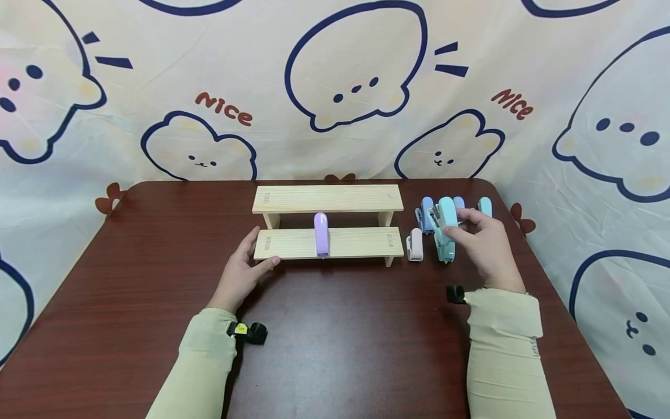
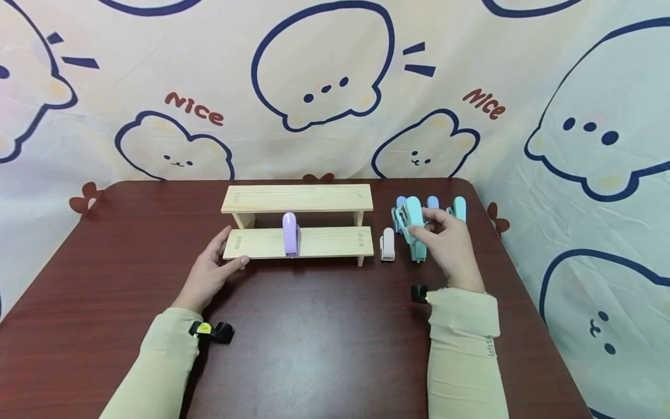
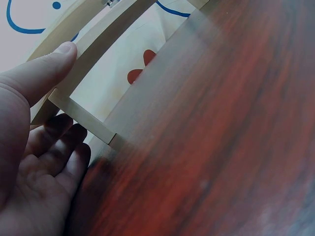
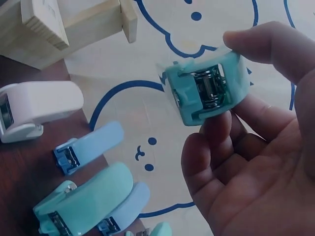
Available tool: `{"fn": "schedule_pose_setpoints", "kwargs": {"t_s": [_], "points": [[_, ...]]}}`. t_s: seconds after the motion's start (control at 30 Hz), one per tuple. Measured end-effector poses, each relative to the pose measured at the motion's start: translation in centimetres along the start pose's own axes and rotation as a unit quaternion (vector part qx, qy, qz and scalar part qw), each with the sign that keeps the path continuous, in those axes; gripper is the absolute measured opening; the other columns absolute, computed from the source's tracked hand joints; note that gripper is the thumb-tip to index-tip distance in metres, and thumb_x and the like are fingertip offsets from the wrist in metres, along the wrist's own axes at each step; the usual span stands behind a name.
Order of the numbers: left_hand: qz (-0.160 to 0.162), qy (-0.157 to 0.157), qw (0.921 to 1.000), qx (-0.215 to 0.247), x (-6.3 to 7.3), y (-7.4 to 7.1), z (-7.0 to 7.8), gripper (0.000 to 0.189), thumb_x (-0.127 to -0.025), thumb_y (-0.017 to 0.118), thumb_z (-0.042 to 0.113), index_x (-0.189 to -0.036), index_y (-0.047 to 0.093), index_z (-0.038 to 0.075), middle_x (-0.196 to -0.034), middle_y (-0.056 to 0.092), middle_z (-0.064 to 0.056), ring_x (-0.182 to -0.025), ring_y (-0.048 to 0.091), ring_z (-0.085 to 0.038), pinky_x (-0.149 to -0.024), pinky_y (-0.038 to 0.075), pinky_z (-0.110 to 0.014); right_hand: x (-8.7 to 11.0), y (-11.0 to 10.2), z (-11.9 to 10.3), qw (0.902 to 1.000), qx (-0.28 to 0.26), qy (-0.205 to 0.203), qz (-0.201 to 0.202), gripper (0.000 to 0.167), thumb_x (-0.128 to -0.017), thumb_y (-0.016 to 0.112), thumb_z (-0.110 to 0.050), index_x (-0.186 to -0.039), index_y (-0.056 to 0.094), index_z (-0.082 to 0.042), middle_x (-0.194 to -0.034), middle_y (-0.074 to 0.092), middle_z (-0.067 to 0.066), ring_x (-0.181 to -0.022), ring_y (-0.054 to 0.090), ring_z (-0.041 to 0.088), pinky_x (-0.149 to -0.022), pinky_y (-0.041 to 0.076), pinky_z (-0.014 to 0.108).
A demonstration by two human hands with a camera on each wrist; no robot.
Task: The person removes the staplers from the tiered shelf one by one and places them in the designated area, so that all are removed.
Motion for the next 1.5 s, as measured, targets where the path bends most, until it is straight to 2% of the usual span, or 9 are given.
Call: {"fn": "schedule_pose_setpoints", "kwargs": {"t_s": [0.17, 0.43, 0.7, 0.77, 0.93, 1.07, 1.23, 1.37, 1.5], "points": [[0.000, 0.002, 1.0000, 0.002, 0.0, 0.0, 0.0, 0.095, -0.089, 0.079, 0.020, -0.162, 0.017, 0.011, -0.147, 0.050, -0.016, -0.130, 0.049, -0.023, -0.092, 0.038, -0.010, -0.3, -0.6, 0.9, 0.9995, -0.016, 0.010, 0.024, 0.054, -0.095, 0.070, -0.030, -0.140, 0.057, -0.004, -0.118, 0.058, 0.012, -0.099, 0.051, 0.020, -0.075, 0.050, 0.015], [0.000, 0.006, 1.0000, -0.004, 0.0, 0.1, 0.1, 0.095, -0.090, 0.078, 0.021, -0.162, 0.017, 0.010, -0.147, 0.051, -0.017, -0.131, 0.048, -0.023, -0.096, 0.038, -0.014, -0.5, -1.8, 1.9, 0.9964, -0.047, 0.026, 0.066, 0.051, -0.093, 0.072, -0.028, -0.137, 0.060, -0.004, -0.107, 0.059, 0.003, -0.094, 0.052, 0.016, -0.076, 0.051, 0.018], [0.001, 0.003, 1.0000, -0.004, 0.0, 0.1, 0.1, 0.095, -0.090, 0.079, 0.021, -0.162, 0.017, 0.011, -0.147, 0.051, -0.015, -0.131, 0.048, -0.021, -0.098, 0.037, -0.016, -0.6, -2.3, 2.9, 0.9952, -0.054, 0.034, 0.074, 0.052, -0.094, 0.072, -0.029, -0.137, 0.060, -0.004, -0.106, 0.061, 0.001, -0.092, 0.055, 0.015, -0.074, 0.051, 0.016], [0.000, 0.003, 1.0000, -0.006, 0.0, 0.0, 0.1, 0.095, -0.090, 0.078, 0.022, -0.162, 0.017, 0.012, -0.147, 0.051, -0.015, -0.132, 0.047, -0.021, -0.101, 0.037, -0.020, -0.7, -2.5, 3.1, 0.9951, -0.051, 0.034, 0.077, 0.052, -0.094, 0.072, -0.028, -0.137, 0.060, -0.003, -0.105, 0.061, 0.000, -0.091, 0.055, 0.015, -0.073, 0.051, 0.017], [-0.001, 0.004, 1.0000, -0.005, -0.1, 0.1, 0.1, 0.096, -0.090, 0.078, 0.022, -0.162, 0.016, 0.011, -0.149, 0.049, -0.015, -0.134, 0.046, -0.022, -0.110, 0.035, -0.038, -0.8, -2.8, 3.9, 0.9948, -0.043, 0.042, 0.082, 0.053, -0.094, 0.072, -0.030, -0.138, 0.059, -0.004, -0.106, 0.060, -0.001, -0.091, 0.055, 0.014, -0.074, 0.051, 0.018], [-0.001, 0.003, 1.0000, -0.005, -0.1, 0.1, 0.0, 0.096, -0.090, 0.078, 0.022, -0.162, 0.016, 0.012, -0.149, 0.049, -0.015, -0.134, 0.045, -0.022, -0.111, 0.033, -0.043, -0.9, -3.1, 4.5, 0.9942, -0.042, 0.048, 0.087, 0.054, -0.093, 0.072, -0.030, -0.138, 0.059, -0.003, -0.107, 0.059, -0.003, -0.092, 0.054, 0.013, -0.075, 0.051, 0.019], [-0.001, 0.001, 1.0000, -0.009, -0.1, 0.0, -0.1, 0.095, -0.090, 0.078, 0.023, -0.162, 0.017, 0.011, -0.149, 0.049, -0.015, -0.134, 0.046, -0.021, -0.110, 0.035, -0.040, -0.9, -3.3, 5.3, 0.9933, -0.045, 0.062, 0.086, 0.056, -0.094, 0.071, -0.030, -0.142, 0.056, -0.004, -0.115, 0.056, -0.001, -0.095, 0.053, 0.012, -0.073, 0.050, 0.016], [-0.001, -0.001, 1.0000, -0.007, -0.1, 0.0, -0.2, 0.095, -0.090, 0.078, 0.022, -0.162, 0.017, 0.010, -0.149, 0.049, -0.015, -0.132, 0.047, -0.022, -0.103, 0.039, -0.024, -0.9, -3.4, 5.8, 0.9930, -0.048, 0.072, 0.081, 0.059, -0.096, 0.069, -0.033, -0.145, 0.053, -0.005, -0.126, 0.053, 0.005, -0.099, 0.052, 0.012, -0.074, 0.049, 0.013], [-0.001, -0.004, 1.0000, 0.000, -0.1, 0.0, -0.3, 0.095, -0.090, 0.078, 0.021, -0.162, 0.017, 0.012, -0.148, 0.050, -0.016, -0.129, 0.049, -0.022, -0.092, 0.040, -0.013, -0.9, -3.5, 6.3, 0.9921, -0.047, 0.089, 0.076, 0.061, -0.096, 0.067, -0.036, -0.147, 0.051, -0.006, -0.136, 0.048, 0.009, -0.104, 0.050, 0.013, -0.083, 0.051, 0.018]]}}
Point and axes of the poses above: each hand's wrist, its own x-axis away from the middle knuckle, its own y-axis out of the palm, z = x × y, the point moved 8 cm from there along -x, towards the middle knuckle
